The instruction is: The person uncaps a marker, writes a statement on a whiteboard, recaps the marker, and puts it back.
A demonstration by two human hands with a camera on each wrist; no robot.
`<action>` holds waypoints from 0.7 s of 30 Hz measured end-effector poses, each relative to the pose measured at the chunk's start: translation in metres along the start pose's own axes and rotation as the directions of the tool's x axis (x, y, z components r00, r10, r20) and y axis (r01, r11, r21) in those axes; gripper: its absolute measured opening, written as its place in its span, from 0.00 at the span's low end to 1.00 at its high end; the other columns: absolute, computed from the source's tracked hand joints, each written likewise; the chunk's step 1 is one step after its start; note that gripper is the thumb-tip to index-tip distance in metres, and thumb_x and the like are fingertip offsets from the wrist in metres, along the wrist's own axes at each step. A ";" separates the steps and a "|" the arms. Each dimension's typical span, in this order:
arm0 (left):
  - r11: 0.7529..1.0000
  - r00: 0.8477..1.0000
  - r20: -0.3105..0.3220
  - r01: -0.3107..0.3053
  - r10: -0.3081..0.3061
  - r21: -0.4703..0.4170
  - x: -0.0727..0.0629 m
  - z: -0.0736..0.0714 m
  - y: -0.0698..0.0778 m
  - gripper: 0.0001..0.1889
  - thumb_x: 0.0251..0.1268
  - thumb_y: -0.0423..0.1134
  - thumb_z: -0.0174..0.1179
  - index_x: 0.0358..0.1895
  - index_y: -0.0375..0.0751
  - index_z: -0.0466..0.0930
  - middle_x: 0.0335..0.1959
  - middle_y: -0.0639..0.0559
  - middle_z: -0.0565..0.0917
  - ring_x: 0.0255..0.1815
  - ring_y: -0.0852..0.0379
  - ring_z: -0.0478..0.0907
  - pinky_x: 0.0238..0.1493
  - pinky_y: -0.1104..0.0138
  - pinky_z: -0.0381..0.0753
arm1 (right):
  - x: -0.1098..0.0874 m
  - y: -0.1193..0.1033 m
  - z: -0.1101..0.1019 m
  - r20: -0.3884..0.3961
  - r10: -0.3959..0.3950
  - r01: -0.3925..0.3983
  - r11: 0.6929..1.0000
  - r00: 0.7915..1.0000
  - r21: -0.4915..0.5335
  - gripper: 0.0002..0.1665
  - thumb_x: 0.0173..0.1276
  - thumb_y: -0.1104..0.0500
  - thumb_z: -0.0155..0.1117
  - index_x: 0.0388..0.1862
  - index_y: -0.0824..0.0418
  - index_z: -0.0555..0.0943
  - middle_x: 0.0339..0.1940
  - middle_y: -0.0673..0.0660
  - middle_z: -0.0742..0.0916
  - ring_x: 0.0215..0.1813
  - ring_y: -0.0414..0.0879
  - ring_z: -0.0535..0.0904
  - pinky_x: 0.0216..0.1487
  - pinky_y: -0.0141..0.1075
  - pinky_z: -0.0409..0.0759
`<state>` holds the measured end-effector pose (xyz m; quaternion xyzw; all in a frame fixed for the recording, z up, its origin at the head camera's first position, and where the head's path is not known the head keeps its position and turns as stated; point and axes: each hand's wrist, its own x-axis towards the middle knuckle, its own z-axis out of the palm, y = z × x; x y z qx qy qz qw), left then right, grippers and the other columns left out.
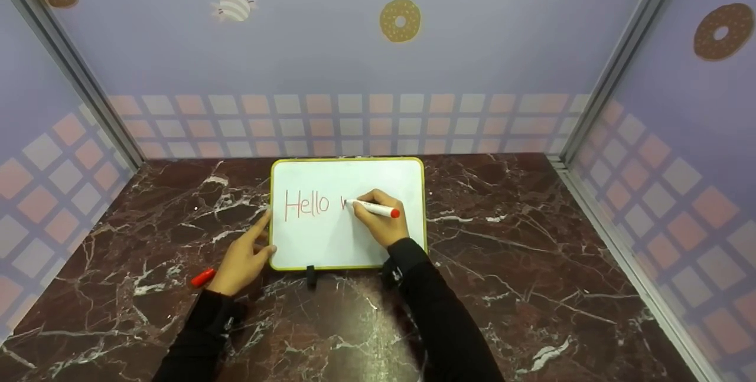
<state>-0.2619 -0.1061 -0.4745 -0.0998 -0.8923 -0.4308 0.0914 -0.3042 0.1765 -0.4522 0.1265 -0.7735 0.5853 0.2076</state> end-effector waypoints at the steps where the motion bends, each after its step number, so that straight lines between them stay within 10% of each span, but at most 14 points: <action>1: 1.000 1.000 0.000 0.003 -0.003 0.002 0.000 0.000 0.000 0.39 0.62 0.26 0.59 0.77 0.46 0.58 0.46 0.40 0.81 0.39 0.50 0.78 0.42 0.59 0.77 | 0.000 0.000 0.000 0.000 -0.005 0.005 1.000 1.000 0.005 0.03 0.60 0.68 0.70 0.32 0.69 0.84 0.28 0.63 0.88 0.26 0.35 0.78 0.29 0.26 0.74; 21: 1.000 1.000 0.018 0.018 -0.018 -0.003 -0.001 -0.001 0.001 0.39 0.64 0.26 0.59 0.77 0.48 0.57 0.46 0.41 0.81 0.38 0.51 0.79 0.38 0.61 0.78 | -0.002 -0.019 -0.001 0.001 0.002 -0.002 0.999 1.000 0.039 0.03 0.59 0.73 0.67 0.32 0.75 0.82 0.28 0.65 0.87 0.26 0.33 0.78 0.29 0.24 0.74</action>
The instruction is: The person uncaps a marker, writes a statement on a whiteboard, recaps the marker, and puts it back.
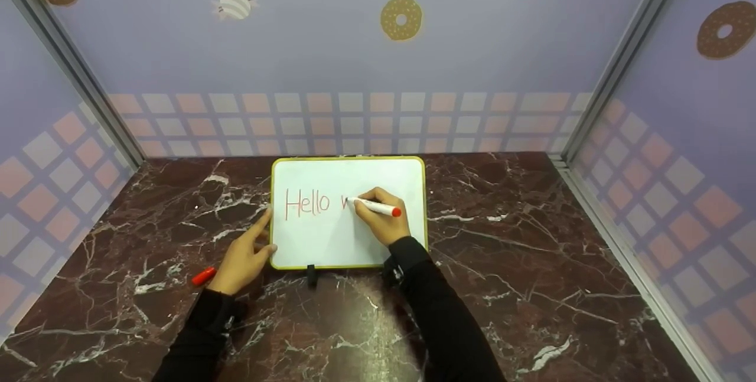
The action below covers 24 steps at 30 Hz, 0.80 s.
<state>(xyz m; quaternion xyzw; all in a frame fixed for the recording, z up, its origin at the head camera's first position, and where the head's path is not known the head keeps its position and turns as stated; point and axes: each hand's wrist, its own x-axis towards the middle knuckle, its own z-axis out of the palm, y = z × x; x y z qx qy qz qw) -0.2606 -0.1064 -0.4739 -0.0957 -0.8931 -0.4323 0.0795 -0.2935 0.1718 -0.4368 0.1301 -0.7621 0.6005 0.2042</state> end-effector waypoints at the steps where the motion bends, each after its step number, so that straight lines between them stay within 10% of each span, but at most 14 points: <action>1: 1.000 1.000 -0.002 0.000 0.000 0.001 0.000 0.000 0.000 0.39 0.64 0.26 0.59 0.77 0.48 0.57 0.46 0.41 0.81 0.38 0.51 0.80 0.39 0.60 0.78 | -0.001 -0.004 0.000 0.005 -0.003 0.003 1.000 1.000 -0.003 0.03 0.60 0.73 0.67 0.32 0.75 0.83 0.28 0.67 0.87 0.26 0.33 0.78 0.29 0.24 0.74; 24: 0.999 0.999 -0.020 -0.044 0.044 -0.007 0.000 -0.001 0.000 0.39 0.63 0.25 0.59 0.77 0.46 0.57 0.43 0.41 0.81 0.37 0.51 0.79 0.39 0.60 0.78 | -0.013 -0.006 -0.008 0.027 0.022 -0.021 0.999 0.999 -0.039 0.02 0.60 0.71 0.67 0.31 0.72 0.83 0.26 0.65 0.86 0.24 0.34 0.75 0.27 0.26 0.71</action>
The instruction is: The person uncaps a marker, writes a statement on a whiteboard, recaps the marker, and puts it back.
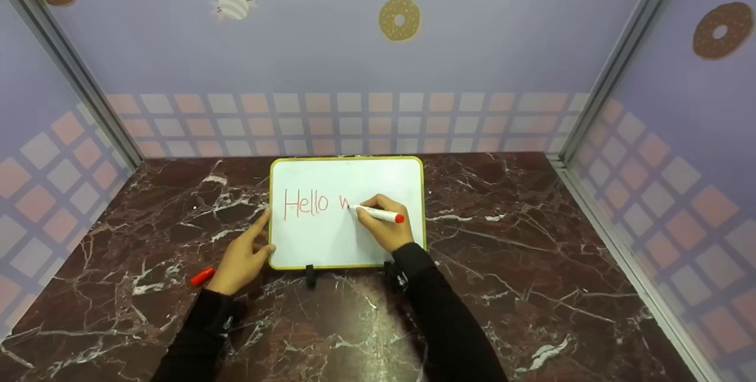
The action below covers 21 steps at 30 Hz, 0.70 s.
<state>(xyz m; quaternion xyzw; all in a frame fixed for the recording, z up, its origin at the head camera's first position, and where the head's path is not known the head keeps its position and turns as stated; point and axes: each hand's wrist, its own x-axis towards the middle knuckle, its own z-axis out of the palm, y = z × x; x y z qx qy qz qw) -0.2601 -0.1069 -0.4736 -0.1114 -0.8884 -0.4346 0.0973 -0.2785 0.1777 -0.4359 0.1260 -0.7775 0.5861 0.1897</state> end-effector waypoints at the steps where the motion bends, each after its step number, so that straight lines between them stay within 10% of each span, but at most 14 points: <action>1: 1.000 1.000 0.000 0.001 -0.001 -0.003 0.000 0.000 0.000 0.39 0.62 0.25 0.59 0.77 0.46 0.58 0.43 0.40 0.81 0.37 0.50 0.80 0.39 0.60 0.78 | 0.000 0.000 0.000 0.001 -0.001 0.001 1.000 1.000 0.000 0.02 0.60 0.71 0.67 0.31 0.72 0.83 0.27 0.65 0.86 0.24 0.34 0.75 0.27 0.26 0.71; 21: 1.000 1.000 0.004 0.020 -0.020 -0.022 0.000 0.001 0.001 0.39 0.62 0.25 0.59 0.77 0.47 0.58 0.44 0.39 0.81 0.38 0.49 0.81 0.39 0.59 0.80 | -0.002 -0.001 -0.002 0.007 -0.021 0.021 1.000 1.000 -0.009 0.03 0.60 0.71 0.67 0.30 0.73 0.83 0.27 0.68 0.86 0.24 0.33 0.74 0.27 0.25 0.70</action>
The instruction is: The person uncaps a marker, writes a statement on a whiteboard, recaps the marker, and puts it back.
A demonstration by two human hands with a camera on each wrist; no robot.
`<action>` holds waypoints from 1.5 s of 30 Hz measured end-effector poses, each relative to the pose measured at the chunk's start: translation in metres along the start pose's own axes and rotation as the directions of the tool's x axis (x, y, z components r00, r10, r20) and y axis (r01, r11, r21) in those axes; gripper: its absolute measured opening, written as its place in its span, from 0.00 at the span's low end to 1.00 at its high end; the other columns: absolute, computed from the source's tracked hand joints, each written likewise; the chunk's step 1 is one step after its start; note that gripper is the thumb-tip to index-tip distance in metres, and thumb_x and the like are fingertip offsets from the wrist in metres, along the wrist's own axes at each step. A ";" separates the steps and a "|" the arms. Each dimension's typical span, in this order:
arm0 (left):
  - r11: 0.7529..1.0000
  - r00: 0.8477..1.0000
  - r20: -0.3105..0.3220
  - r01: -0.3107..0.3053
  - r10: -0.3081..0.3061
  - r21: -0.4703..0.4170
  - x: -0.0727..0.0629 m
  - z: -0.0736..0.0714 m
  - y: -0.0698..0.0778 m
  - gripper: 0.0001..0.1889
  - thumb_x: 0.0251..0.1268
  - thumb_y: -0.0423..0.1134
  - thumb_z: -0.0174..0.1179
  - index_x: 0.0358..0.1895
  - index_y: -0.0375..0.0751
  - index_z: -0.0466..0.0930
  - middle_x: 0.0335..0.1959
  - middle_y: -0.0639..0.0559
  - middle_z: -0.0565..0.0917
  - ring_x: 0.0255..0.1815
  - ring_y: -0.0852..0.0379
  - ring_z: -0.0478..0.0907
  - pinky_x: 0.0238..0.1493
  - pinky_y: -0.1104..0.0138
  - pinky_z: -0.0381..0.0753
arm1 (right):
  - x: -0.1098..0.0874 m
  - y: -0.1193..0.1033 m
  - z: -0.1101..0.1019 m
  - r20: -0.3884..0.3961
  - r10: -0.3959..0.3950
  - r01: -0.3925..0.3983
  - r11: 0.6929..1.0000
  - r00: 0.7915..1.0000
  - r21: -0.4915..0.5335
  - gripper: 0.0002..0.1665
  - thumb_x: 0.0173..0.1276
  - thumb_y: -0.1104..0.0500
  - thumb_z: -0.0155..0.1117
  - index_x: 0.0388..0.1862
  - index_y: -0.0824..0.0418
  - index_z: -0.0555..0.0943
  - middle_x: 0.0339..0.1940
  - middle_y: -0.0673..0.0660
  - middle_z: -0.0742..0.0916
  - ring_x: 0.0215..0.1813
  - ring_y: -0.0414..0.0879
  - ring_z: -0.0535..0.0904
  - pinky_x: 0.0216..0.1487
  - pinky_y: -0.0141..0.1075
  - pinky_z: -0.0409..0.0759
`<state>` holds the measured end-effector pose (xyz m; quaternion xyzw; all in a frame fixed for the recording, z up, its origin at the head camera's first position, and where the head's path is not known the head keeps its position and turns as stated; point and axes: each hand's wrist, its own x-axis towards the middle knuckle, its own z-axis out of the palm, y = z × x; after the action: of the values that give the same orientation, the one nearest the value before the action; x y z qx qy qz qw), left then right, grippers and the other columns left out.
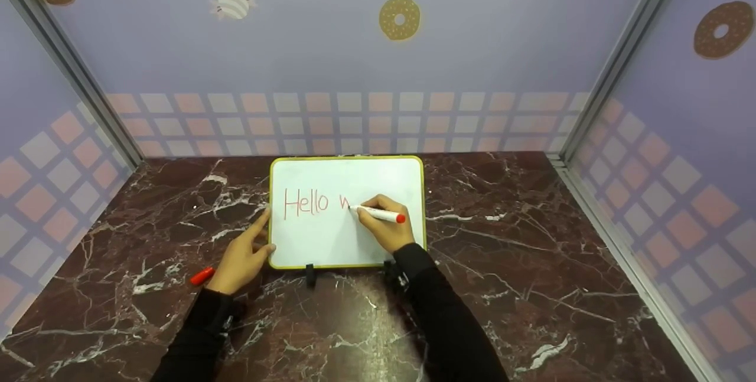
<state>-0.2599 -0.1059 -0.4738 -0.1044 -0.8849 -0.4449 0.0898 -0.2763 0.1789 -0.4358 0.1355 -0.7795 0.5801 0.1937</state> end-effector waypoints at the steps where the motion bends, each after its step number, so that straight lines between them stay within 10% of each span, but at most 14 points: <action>1: 1.000 1.000 0.003 0.006 -0.006 0.001 0.000 0.000 0.000 0.39 0.62 0.25 0.59 0.77 0.47 0.58 0.45 0.39 0.81 0.38 0.49 0.81 0.39 0.59 0.80 | 0.000 0.000 0.000 0.001 0.000 0.000 1.000 1.000 0.003 0.03 0.60 0.71 0.67 0.31 0.73 0.83 0.27 0.69 0.86 0.24 0.33 0.74 0.27 0.25 0.70; 45: 1.000 1.000 -0.008 -0.012 0.012 0.021 0.002 0.000 -0.002 0.39 0.62 0.26 0.60 0.77 0.47 0.58 0.43 0.41 0.81 0.38 0.50 0.80 0.41 0.59 0.79 | 0.018 -0.007 -0.002 -0.039 0.007 -0.006 1.000 0.999 0.006 0.05 0.61 0.71 0.67 0.32 0.76 0.82 0.29 0.67 0.88 0.28 0.33 0.79 0.31 0.24 0.75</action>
<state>-0.2619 -0.1068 -0.4749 -0.1070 -0.8885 -0.4356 0.0971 -0.2894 0.1795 -0.4210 0.1221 -0.7742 0.5856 0.2067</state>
